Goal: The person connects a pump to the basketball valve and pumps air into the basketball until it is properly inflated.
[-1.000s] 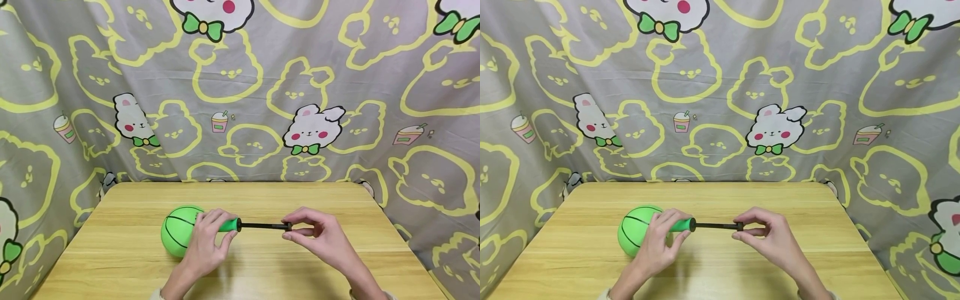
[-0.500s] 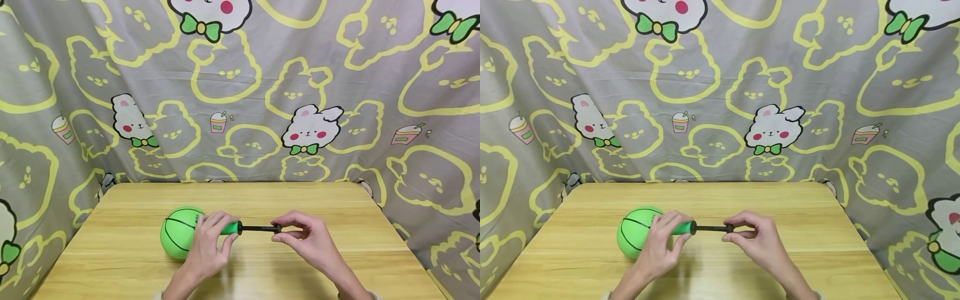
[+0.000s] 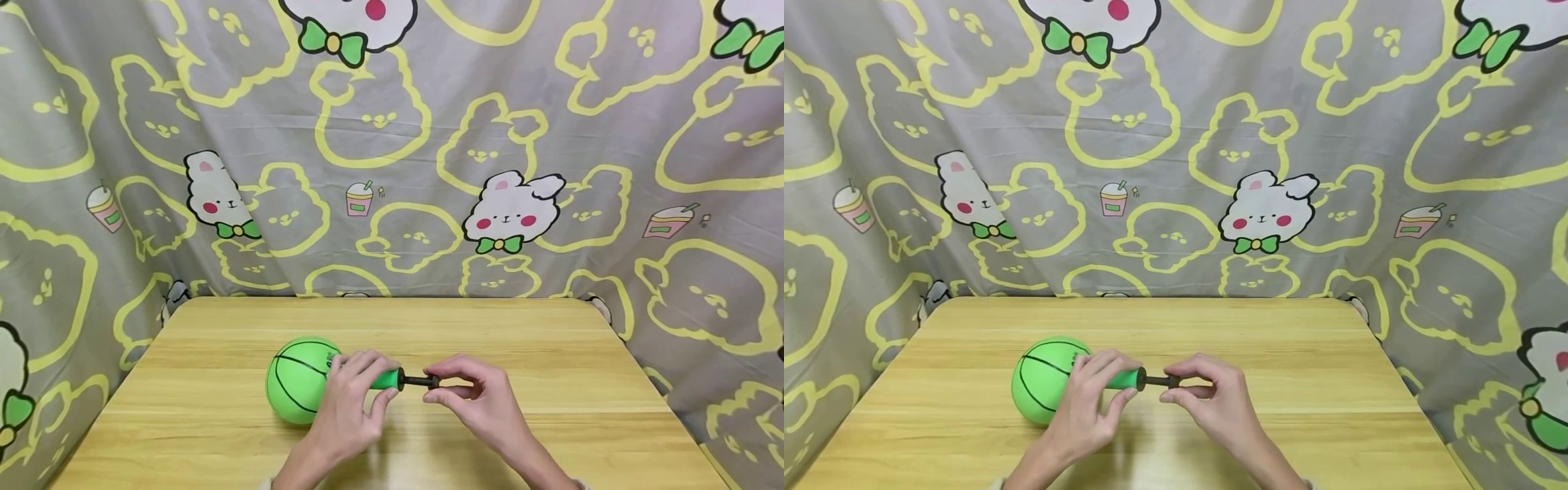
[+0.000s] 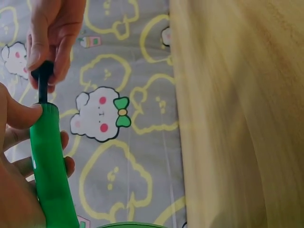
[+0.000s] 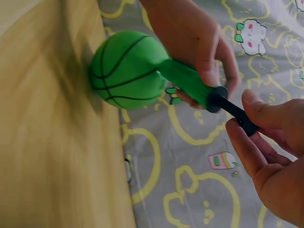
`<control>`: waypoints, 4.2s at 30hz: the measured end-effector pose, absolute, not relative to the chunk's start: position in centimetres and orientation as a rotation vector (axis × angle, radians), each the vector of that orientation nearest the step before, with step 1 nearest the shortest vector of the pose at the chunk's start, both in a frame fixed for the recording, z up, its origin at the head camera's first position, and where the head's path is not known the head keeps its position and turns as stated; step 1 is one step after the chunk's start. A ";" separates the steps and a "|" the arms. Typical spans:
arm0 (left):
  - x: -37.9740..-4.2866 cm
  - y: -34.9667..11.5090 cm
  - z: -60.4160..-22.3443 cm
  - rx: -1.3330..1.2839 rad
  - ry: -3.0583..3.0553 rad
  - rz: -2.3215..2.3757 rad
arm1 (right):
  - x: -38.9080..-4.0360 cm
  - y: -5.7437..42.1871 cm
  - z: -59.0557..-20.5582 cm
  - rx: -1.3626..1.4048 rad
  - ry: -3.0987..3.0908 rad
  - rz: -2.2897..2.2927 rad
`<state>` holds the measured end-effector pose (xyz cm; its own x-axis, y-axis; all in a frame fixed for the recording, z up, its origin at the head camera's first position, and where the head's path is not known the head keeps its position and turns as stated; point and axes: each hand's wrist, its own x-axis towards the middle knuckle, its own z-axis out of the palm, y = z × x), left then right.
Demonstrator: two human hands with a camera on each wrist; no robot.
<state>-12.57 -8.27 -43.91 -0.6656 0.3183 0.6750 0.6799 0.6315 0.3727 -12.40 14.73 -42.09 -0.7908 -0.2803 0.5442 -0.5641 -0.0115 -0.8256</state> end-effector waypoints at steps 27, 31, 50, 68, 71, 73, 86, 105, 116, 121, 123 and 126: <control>-12.7 -8.3 -44.2 -0.830 -2.270 -0.875 | -12.4 16.4 -40.4 0.936 -2.225 1.880; -12.9 -8.4 -44.1 -0.812 -2.283 -0.890 | -12.4 17.2 -40.0 0.957 -2.224 1.878; -13.4 -9.8 -43.9 -0.767 -2.260 -0.920 | -12.3 20.3 -38.0 0.965 -2.247 1.851; -13.1 -9.1 -43.7 -0.734 -2.273 -0.876 | -12.7 19.6 -38.9 0.906 -2.235 1.854; -13.0 -9.0 -43.7 -0.740 -2.264 -0.869 | -12.7 19.1 -39.2 0.903 -2.222 1.862; -13.0 -8.9 -43.7 -0.742 -2.253 -0.863 | -12.7 18.7 -39.4 0.897 -2.208 1.880; -12.7 -8.1 -44.1 -0.765 -2.245 -0.831 | -12.5 16.2 -41.1 0.914 -2.083 1.930; -12.3 -7.5 -44.4 -0.839 -2.292 -0.803 | -12.3 14.3 -42.7 0.928 -2.067 1.908; -12.8 -8.4 -44.2 -0.848 -2.281 -0.854 | -12.3 15.8 -41.0 0.947 -2.165 1.881; -13.1 -8.8 -44.1 -0.820 -2.268 -0.870 | -12.4 16.9 -40.2 0.916 -2.209 1.901; -13.1 -9.0 -44.0 -0.810 -2.264 -0.881 | -12.4 17.3 -39.9 0.921 -2.209 1.901; -13.2 -9.3 -43.9 -0.789 -2.272 -0.904 | -12.4 18.0 -39.5 0.929 -2.209 1.893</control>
